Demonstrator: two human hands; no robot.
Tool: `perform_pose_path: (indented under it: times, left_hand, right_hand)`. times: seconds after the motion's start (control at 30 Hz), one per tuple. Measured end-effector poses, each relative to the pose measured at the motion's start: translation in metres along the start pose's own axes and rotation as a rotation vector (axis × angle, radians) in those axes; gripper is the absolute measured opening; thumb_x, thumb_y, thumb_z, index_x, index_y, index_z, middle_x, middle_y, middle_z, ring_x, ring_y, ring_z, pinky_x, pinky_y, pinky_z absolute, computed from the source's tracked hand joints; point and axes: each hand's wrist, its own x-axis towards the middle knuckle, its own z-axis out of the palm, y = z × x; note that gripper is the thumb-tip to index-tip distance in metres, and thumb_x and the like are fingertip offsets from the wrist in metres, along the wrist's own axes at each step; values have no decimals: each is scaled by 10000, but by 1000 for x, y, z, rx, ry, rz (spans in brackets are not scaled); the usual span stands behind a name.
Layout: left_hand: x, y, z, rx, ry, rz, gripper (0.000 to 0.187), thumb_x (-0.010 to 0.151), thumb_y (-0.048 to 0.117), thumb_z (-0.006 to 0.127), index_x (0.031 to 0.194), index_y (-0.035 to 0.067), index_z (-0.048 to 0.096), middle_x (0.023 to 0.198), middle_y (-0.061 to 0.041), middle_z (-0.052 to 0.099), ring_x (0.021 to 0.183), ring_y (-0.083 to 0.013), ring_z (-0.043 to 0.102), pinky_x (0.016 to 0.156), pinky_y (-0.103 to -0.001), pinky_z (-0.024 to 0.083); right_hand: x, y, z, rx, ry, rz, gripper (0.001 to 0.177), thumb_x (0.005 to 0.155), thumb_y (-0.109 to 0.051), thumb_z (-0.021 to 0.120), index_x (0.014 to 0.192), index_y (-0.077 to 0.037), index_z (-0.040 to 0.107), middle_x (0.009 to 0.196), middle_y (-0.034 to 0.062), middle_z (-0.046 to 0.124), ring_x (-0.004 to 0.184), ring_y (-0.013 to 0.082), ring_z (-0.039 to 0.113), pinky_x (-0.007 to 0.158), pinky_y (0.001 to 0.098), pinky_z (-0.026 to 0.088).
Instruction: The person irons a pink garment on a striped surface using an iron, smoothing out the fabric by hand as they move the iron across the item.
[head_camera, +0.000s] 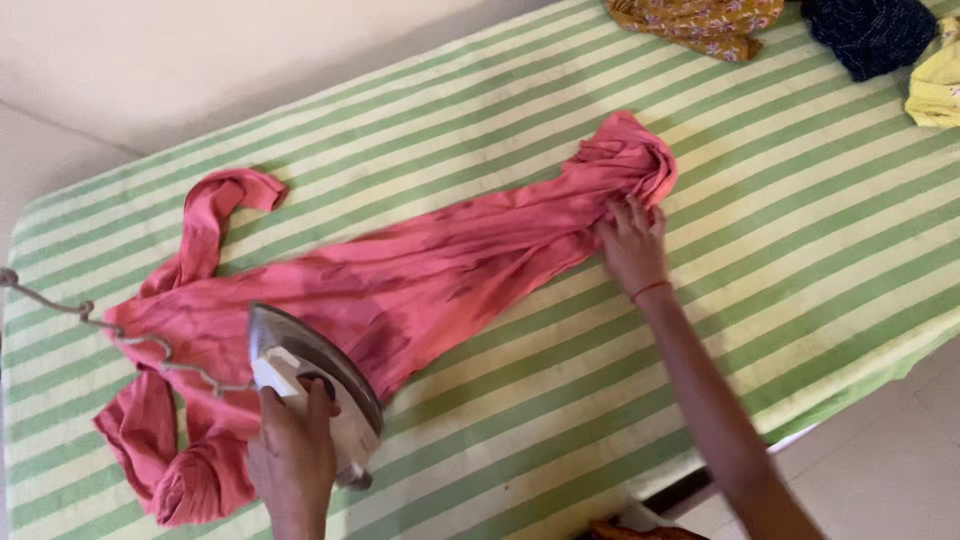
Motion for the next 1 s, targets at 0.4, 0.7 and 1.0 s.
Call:
perform_pose_path:
  times: [0.4, 0.7, 1.0]
  left_hand:
    - [23, 106, 21, -237, -320, -35, 355, 965, 354, 622, 988, 0, 612, 500, -122, 621, 413, -220, 640, 420, -391, 470]
    - [27, 130, 28, -359, -432, -19, 334, 948, 346, 612, 1026, 22, 611, 498, -126, 624, 372, -204, 628, 384, -378, 464]
    - [34, 126, 31, -358, -359, -19, 301, 955, 308, 615, 1009, 12, 609, 473, -128, 631, 364, -218, 642, 376, -381, 465]
  right_hand:
    - [-13, 57, -45, 501, -322, 238, 350, 1025, -412, 547, 1236, -179, 700, 1181, 118, 732, 1094, 357, 682, 961, 473, 539]
    - [124, 156, 47, -164, -159, 349, 260, 1099, -110, 481, 1304, 22, 571, 1186, 272, 621, 1119, 442, 652, 893, 525, 576]
    - [57, 108, 45, 179, -309, 556, 893, 1050, -755, 491, 1500, 11, 408, 1488, 333, 455, 1344, 495, 454, 1103, 654, 304]
